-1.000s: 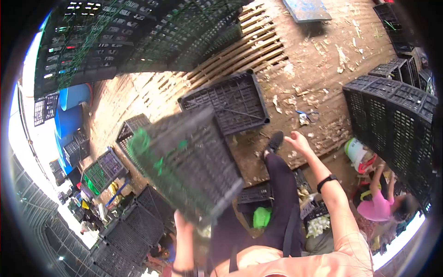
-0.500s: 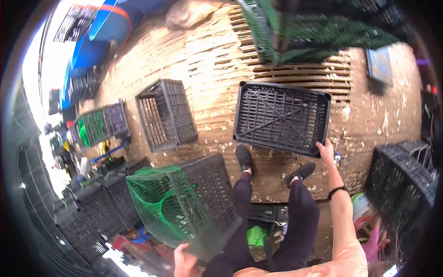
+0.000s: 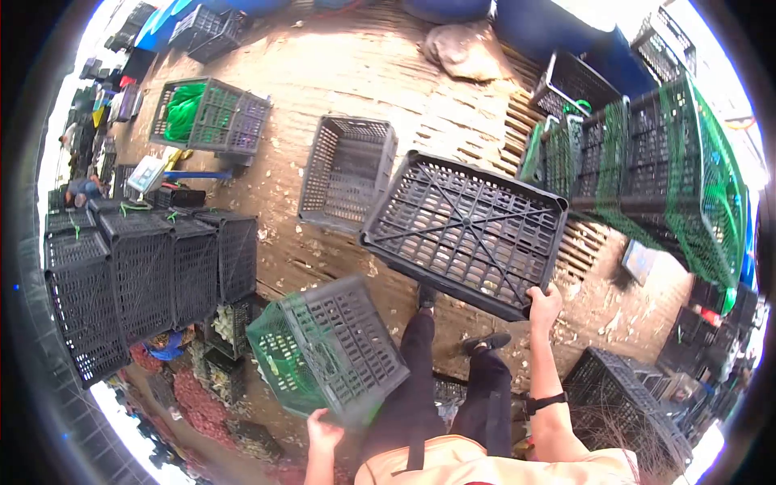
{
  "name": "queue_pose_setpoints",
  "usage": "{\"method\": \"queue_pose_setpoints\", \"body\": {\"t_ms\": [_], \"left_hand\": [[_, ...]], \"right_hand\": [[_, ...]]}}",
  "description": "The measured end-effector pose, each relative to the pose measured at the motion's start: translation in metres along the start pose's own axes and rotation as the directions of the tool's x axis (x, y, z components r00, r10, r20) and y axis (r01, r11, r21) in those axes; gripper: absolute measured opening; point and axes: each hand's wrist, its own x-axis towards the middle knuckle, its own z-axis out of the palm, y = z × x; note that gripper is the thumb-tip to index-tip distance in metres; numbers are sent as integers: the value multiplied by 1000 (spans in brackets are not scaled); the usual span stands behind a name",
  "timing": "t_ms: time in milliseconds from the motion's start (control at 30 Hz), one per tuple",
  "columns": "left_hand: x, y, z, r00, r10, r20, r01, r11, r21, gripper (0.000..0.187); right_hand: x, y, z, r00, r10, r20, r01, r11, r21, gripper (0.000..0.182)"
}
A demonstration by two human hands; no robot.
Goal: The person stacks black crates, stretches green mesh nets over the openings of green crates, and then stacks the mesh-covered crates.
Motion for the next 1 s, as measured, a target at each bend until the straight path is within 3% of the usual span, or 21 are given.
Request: {"method": "queue_pose_setpoints", "body": {"t_ms": [67, 167, 200, 233, 267, 300, 333, 367, 400, 533, 600, 633, 667, 700, 733, 800, 833, 933, 1000], "left_hand": [[-3, 3, -3, 999, -36, -5, 35, 981, -189, 36], [6, 5, -16, 1000, 5, -31, -12, 967, -256, 33], [21, 6, -31, 998, -33, -53, 18, 961, -274, 29], [16, 8, -24, 998, -29, -60, 9, 950, -313, 27], [4, 7, -14, 997, -26, -72, -1, 937, -350, 24], [-5, 9, -8, 993, -31, -117, -8, 947, -322, 18], [21, 8, -38, 999, -51, -10, 45, 948, -315, 14], [18, 9, -39, 999, -44, -16, 37, 955, -296, 13], [13, 9, -38, 999, -36, -26, 27, 962, -272, 11], [27, 3, -59, 997, -63, -47, 48, 962, -268, 13], [13, 2, -46, 993, -106, -59, 79, 934, -348, 15], [31, -4, -63, 998, -43, -35, 27, 933, -359, 28], [35, -2, -65, 998, -47, -38, 31, 936, -350, 28], [38, -2, -65, 999, -44, -15, 37, 949, -313, 27], [39, -3, -63, 999, -40, 11, 42, 959, -279, 27], [29, 4, -42, 998, -47, -41, 37, 974, -223, 26], [26, 7, -34, 998, -40, -49, 27, 971, -239, 26], [9, 18, 1, 998, -43, -37, 34, 979, -202, 26], [0, 22, 20, 999, -47, -12, 45, 984, -171, 26]], "right_hand": [[-3, -41, 20, 999, -42, 27, 40, 995, 91, 13], [-13, -111, 59, 985, -119, 124, 92, 975, 202, 10], [-17, -133, 83, 986, -47, 161, -4, 952, 305, 14], [-7, -126, 120, 978, -188, 95, 154, 946, 286, 16], [-12, -160, 132, 981, -106, 160, 70, 974, 217, 20], [-11, -181, 154, 985, -110, 134, 95, 989, 116, 25], [-8, -194, 181, 988, -52, 144, 41, 996, 76, 29], [-16, -222, 195, 993, -114, 34, 116, 990, -74, 29], [-19, -237, 215, 992, -125, 22, 127, 984, -128, 28], [-33, -264, 269, 980, -163, 111, 175, 979, -109, 30], [-43, -266, 298, 948, -286, 140, 313, 919, -239, 28], [-47, -264, 313, 913, -257, 316, 320, 933, -167, 26], [-63, -268, 310, 775, -344, 530, 327, 936, 130, 22], [-78, -287, 300, 539, -291, 791, 329, 937, 120, 23], [-99, -289, 295, 363, -466, 807, 333, 874, 354, 28], [-128, -294, 285, 140, -466, 874, 340, 851, 399, 26], [-135, -294, 273, 90, -435, 896, 337, 860, 384, 26], [-123, -259, 240, 93, -362, 928, 347, 885, 311, 28], [-92, -217, 200, 244, -283, 928, 394, 903, 172, 32]]}}
